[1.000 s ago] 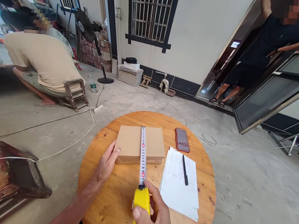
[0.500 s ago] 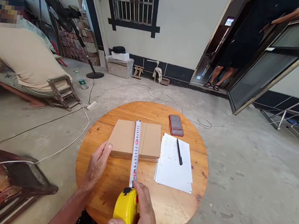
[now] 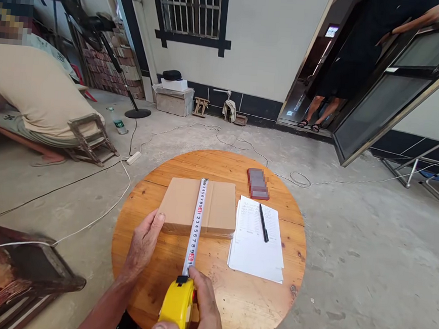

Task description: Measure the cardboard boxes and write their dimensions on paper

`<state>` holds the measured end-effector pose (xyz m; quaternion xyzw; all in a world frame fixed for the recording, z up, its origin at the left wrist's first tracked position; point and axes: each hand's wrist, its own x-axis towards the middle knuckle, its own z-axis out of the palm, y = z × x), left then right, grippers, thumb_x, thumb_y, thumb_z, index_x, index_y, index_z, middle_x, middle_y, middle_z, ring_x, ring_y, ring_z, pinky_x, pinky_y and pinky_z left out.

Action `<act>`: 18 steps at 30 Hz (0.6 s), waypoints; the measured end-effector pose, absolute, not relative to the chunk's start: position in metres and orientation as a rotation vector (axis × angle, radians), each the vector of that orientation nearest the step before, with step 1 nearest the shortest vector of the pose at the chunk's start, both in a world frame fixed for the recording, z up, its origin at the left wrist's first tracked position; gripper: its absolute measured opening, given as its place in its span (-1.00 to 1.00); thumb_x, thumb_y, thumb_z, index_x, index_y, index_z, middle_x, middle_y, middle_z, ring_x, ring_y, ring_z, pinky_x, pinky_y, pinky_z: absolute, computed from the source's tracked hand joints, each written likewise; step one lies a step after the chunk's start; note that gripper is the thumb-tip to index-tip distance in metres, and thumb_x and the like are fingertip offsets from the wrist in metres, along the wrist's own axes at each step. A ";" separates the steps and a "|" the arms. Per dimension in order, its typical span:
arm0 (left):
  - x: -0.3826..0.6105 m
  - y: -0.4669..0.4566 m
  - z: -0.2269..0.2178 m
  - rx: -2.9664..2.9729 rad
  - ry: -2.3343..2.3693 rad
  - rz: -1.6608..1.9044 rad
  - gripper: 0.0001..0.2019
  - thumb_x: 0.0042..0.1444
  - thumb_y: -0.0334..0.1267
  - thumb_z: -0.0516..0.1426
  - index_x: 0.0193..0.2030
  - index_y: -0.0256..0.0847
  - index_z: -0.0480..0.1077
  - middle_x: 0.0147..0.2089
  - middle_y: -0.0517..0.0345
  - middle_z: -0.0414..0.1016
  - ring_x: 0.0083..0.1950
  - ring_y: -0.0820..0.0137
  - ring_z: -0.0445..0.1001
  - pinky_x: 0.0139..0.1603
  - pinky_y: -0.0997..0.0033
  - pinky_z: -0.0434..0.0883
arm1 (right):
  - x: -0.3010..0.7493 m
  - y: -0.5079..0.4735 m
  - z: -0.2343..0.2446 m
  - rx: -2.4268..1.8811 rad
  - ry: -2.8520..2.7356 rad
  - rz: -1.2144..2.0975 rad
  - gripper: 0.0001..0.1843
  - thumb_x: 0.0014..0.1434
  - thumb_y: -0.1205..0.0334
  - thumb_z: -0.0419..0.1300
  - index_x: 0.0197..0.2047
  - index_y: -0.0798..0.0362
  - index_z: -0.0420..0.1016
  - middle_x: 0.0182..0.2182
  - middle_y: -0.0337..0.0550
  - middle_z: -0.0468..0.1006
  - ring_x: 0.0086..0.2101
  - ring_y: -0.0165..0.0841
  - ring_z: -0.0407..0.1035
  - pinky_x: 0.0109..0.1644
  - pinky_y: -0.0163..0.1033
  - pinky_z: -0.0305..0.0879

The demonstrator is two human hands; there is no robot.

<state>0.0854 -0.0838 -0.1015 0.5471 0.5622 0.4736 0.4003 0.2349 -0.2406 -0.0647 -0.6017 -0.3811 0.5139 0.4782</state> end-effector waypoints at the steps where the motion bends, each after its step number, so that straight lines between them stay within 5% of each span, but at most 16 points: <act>1: 0.085 -0.084 -0.102 1.379 1.426 1.198 -0.53 0.30 0.07 -0.01 0.12 -0.21 0.43 0.06 0.01 0.54 0.06 0.19 0.48 0.06 0.27 0.39 | 0.235 -0.239 -0.062 -1.463 -0.926 1.275 -0.09 -0.16 -0.31 0.41 0.22 -0.07 0.45 -0.06 -0.06 0.56 -0.05 -0.01 0.44 -0.03 -0.13 0.43; 18: 0.084 -0.080 -0.107 1.357 1.447 1.215 -0.54 0.26 0.11 0.01 0.02 -0.20 0.45 -0.02 0.04 0.57 0.00 0.19 0.49 0.00 0.27 0.41 | 0.229 -0.236 -0.060 -1.493 -0.858 1.266 0.00 -0.21 -0.36 0.41 0.22 0.01 0.45 0.03 0.03 0.54 -0.02 -0.05 0.44 0.03 -0.15 0.41</act>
